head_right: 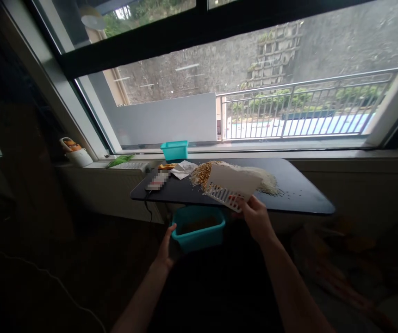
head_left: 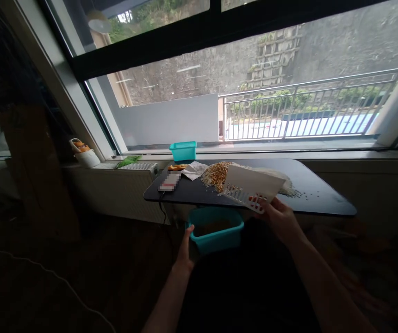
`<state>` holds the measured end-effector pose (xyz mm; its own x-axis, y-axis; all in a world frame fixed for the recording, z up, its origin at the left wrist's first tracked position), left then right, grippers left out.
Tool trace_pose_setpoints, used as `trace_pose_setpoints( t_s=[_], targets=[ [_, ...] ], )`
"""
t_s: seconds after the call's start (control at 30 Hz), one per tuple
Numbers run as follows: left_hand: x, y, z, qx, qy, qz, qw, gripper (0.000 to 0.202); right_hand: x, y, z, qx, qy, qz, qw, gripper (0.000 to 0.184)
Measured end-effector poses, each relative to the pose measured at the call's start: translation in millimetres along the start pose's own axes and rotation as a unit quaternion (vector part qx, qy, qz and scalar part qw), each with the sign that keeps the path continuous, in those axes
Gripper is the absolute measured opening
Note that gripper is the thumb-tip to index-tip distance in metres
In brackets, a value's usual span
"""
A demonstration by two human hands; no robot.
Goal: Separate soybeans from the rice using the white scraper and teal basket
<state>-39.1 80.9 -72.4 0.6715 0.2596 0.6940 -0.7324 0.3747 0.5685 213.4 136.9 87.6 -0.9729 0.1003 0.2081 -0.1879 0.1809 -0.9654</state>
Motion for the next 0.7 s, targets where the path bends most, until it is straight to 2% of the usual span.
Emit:
trace_pose_setpoints(
  t_s=[0.07,0.2,0.4,0.53,0.7],
  targets=[
    [6.5,-2,0,0.011,-0.010,0.000,1.000,0.048,-6,-4,-2,-0.018,0.004,-0.003,1.000,0.039],
    [15.7,-8,0,-0.002,-0.034,-0.011,0.999,0.050,-14,-20,-13,-0.106,0.036,0.022,0.993,0.035],
    [35.3,-7,-16,0.004,-0.092,-0.046,0.995,0.053,-30,-25,-45,-0.142,0.066,0.102,0.982,0.039],
    [47.1,-10,-25,-0.002,-0.114,-0.059,0.992,0.052,-41,-18,-63,-0.142,0.067,0.113,0.981,0.042],
    [50.6,-21,-21,-0.017,-0.124,-0.056,0.991,0.052,-52,1,-74,-0.116,0.068,0.067,0.989,0.043]
  ],
)
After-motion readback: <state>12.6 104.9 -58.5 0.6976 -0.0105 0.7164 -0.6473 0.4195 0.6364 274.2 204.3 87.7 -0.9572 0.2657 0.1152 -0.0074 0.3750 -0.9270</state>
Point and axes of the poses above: each hand's wrist, its own z-axis away from the middle knuckle, its own x-axis out of the palm, y = z × x, the point moved 10 cm from there along -z, towards the middle knuckle, and after that the axes turned 4 degrees about -y, right-handed, at the moved point
